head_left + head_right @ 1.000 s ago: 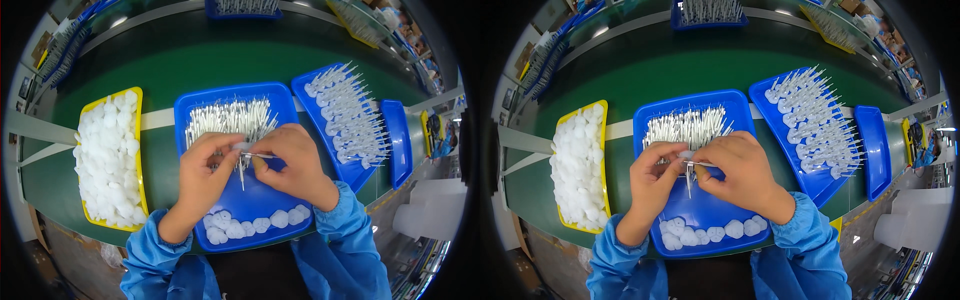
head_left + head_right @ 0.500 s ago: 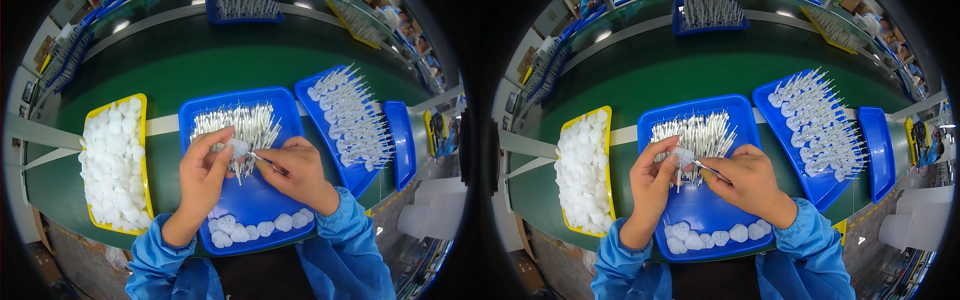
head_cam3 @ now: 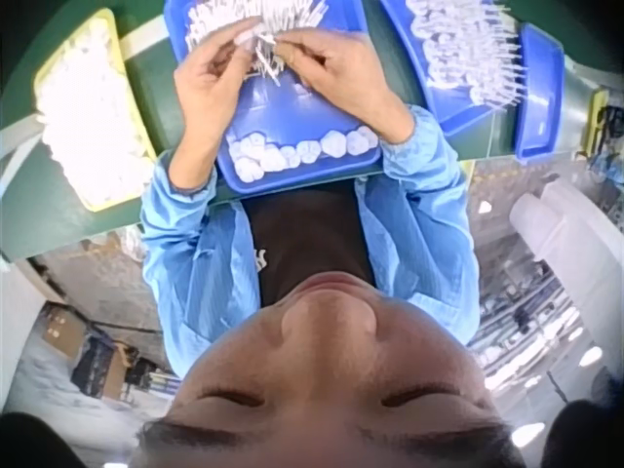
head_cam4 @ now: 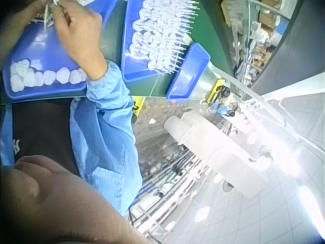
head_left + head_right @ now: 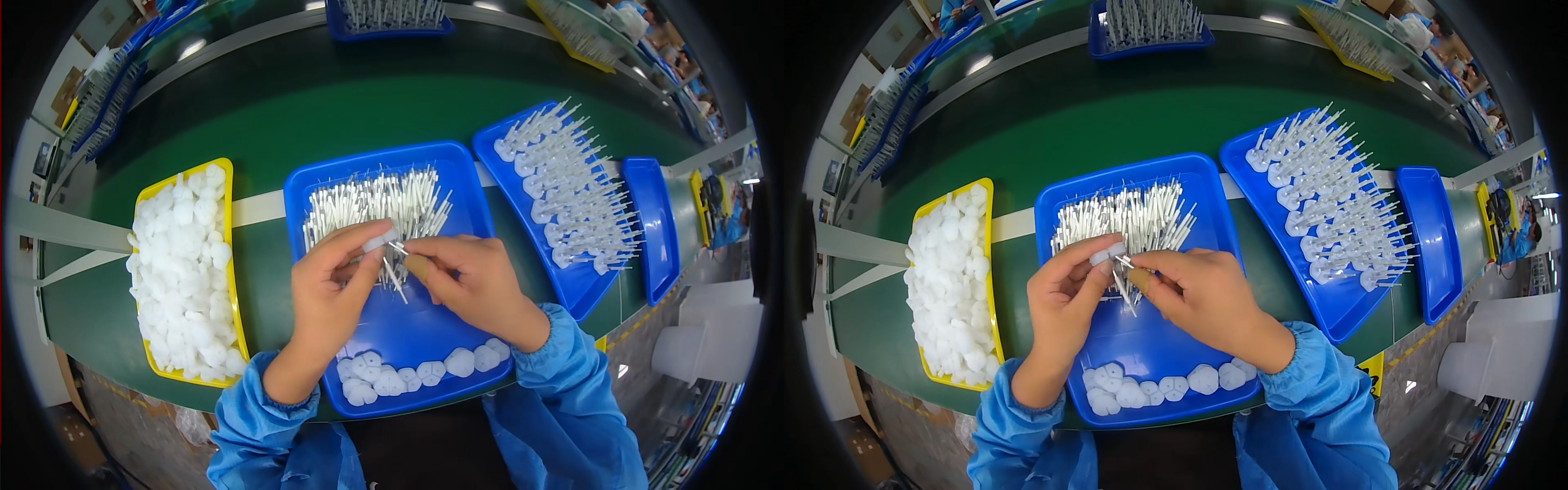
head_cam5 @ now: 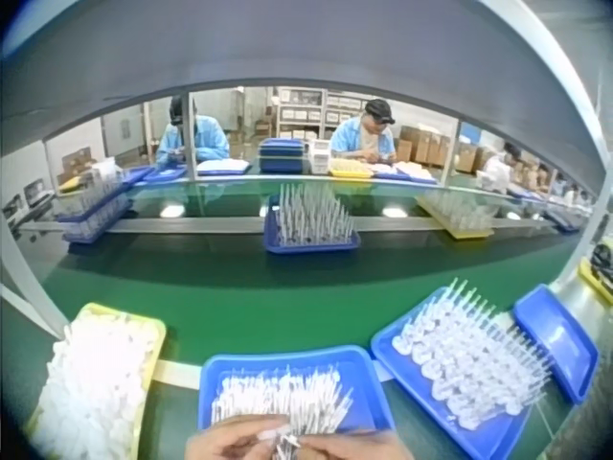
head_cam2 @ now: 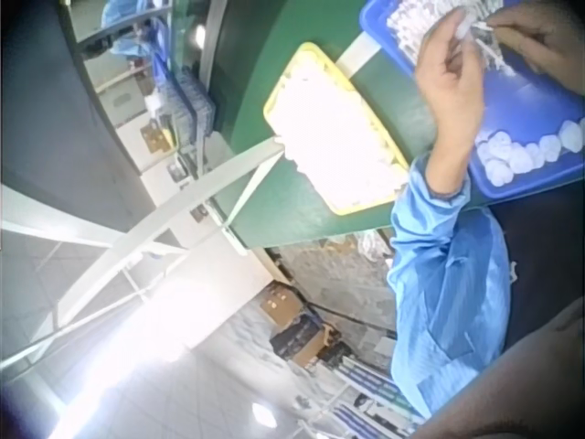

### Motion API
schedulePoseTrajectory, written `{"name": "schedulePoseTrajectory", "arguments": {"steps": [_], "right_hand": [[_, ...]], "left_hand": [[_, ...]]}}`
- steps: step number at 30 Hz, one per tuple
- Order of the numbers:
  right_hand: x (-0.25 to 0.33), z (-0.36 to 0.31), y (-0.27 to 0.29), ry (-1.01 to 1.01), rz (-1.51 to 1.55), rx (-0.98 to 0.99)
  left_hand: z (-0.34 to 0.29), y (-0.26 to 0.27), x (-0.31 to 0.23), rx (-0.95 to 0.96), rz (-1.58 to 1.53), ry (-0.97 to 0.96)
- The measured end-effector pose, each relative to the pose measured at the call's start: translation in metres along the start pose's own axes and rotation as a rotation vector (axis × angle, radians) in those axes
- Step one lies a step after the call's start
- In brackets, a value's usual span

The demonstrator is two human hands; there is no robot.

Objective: The person repeatedly picks a white cotton tip from a yellow tray and a white stick from a blue tray, inserts the stick into the cotton tip, and places the assembled cotton bud into a blue tray. The process is repeated continuously throughout the clip.

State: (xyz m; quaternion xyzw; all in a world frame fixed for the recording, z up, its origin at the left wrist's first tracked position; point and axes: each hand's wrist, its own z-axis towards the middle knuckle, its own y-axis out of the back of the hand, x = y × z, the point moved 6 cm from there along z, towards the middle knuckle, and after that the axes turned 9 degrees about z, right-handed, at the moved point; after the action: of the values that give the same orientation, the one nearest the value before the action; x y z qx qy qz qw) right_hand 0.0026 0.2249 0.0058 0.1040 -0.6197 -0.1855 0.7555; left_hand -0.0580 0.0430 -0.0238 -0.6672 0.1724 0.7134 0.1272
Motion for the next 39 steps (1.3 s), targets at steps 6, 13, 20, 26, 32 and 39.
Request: {"name": "schedulePoseTrajectory", "arguments": {"steps": [6, 13, 20, 26, 32, 39], "right_hand": [[-0.003, 0.003, 0.002, -0.028, 0.028, -0.002], [-0.002, 0.008, 0.004, -0.128, -0.002, 0.051], [0.021, 0.001, 0.003, 0.389, -0.484, -0.141], [0.015, 0.009, 0.005, 0.372, -0.312, -0.110], [0.016, 0.012, 0.006, 0.337, -0.247, -0.116], [0.019, 0.011, 0.008, 0.399, -0.312, -0.105]], "left_hand": [[-0.001, 0.001, -0.005, -0.030, 0.166, -0.049], [-0.004, -0.002, -0.009, -0.021, 0.249, -0.053], [-0.008, -0.002, -0.016, -0.016, 0.398, -0.064], [-0.009, -0.002, -0.009, -0.085, 0.193, 0.013], [-0.009, -0.001, -0.004, -0.057, 0.185, 0.051], [-0.007, -0.005, -0.007, -0.034, 0.087, 0.018]]}}
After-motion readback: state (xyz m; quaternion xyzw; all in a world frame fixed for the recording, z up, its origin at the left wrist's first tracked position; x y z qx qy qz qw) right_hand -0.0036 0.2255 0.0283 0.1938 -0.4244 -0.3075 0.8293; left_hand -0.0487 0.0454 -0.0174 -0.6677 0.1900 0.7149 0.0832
